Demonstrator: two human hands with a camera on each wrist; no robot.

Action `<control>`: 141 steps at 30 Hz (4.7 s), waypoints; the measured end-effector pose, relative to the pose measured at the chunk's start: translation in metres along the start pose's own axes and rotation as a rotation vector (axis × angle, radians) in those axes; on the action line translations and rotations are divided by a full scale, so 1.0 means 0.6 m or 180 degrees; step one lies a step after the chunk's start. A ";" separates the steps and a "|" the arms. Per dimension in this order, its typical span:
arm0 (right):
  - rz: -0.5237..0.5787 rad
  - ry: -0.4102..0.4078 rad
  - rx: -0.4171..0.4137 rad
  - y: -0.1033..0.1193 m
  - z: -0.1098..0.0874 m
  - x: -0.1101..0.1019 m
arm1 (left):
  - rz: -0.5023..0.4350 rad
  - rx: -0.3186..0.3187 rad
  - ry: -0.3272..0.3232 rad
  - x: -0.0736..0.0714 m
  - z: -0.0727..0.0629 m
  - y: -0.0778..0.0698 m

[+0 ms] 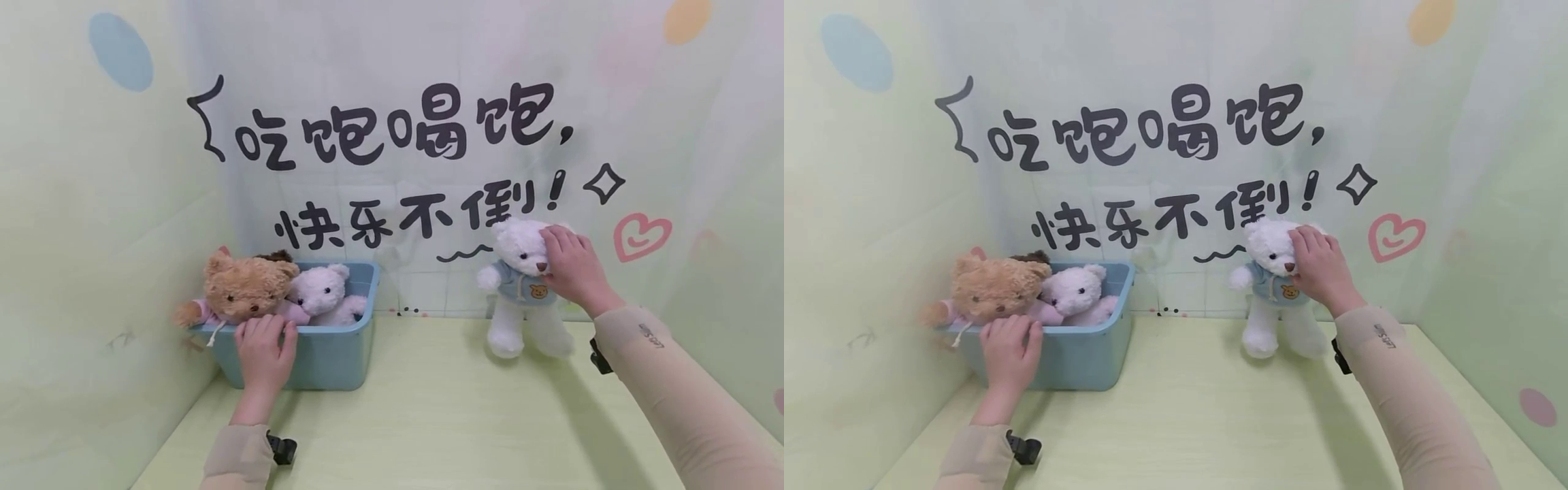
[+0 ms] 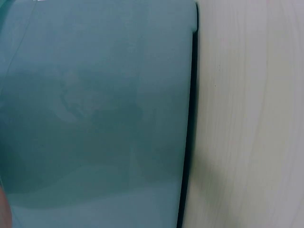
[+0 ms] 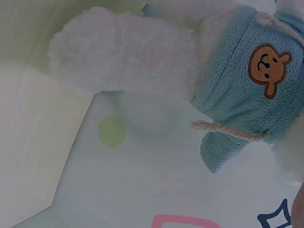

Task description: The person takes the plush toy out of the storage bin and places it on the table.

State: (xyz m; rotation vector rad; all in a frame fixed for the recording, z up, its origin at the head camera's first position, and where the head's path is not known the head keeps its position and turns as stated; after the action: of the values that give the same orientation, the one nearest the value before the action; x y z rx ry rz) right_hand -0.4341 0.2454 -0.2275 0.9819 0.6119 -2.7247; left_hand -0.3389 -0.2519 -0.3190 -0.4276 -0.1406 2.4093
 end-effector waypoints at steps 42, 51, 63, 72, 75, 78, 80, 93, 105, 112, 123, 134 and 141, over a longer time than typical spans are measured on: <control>0.0398 -0.0005 0.0191 0.017 -0.077 0.096 | -0.0074 0.0086 -0.0196 -0.004 0.001 -0.003; 0.0594 0.0179 0.0391 0.016 -0.084 0.114 | -0.0039 -0.0029 -0.0016 0.002 -0.006 0.002; 0.0534 0.0699 0.0589 0.013 -0.074 0.122 | -0.0019 -0.0023 -0.0012 0.001 -0.003 0.003; 0.0642 0.0903 0.0744 0.014 -0.074 0.121 | -0.0025 -0.0023 0.0001 -0.001 -0.004 0.002; 0.0595 0.0966 0.0754 0.017 -0.075 0.117 | -0.0034 0.0000 -0.0006 -0.002 -0.006 0.001; 0.0553 0.1010 0.0742 0.022 -0.076 0.113 | -0.0038 0.0013 -0.0014 -0.004 -0.008 0.001; 0.0522 0.1024 0.0725 0.026 -0.077 0.110 | -0.0045 0.0028 -0.0027 -0.005 -0.009 0.001; 0.0375 0.0977 0.0679 0.033 -0.089 0.101 | -0.0103 0.0124 -0.0115 -0.011 -0.003 -0.001; 0.0240 0.0862 0.0606 0.045 -0.098 0.076 | -0.0114 0.0087 -0.0035 -0.018 -0.002 0.002; 0.0260 0.0714 0.0517 0.061 -0.084 0.053 | -0.0122 0.0011 0.0033 -0.023 -0.005 0.006; 0.0258 0.0731 0.0345 0.109 -0.011 0.053 | -0.0108 -0.0041 0.0052 -0.031 -0.007 0.009; 0.0435 0.0686 -0.0033 0.221 0.093 0.030 | -0.0120 0.0079 -0.0042 -0.031 -0.003 0.006; 0.0525 0.0625 -0.0456 0.315 0.159 0.019 | -0.0113 0.0084 -0.0050 -0.033 -0.002 0.007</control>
State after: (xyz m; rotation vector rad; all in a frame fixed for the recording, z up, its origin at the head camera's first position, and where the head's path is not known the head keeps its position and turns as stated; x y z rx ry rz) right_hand -0.4398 0.0335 -0.2284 1.2139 0.7132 -2.4238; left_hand -0.3267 -0.2679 -0.3158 -0.3908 -0.1220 2.3776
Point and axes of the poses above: each hand's wrist, its own z-axis towards the middle knuckle, its own x-axis out of the palm, y = z × x, the point moved 8 cm from there along z, towards the middle knuckle, and after that the axes turned 12 degrees about -z, right-handed, at the moved point
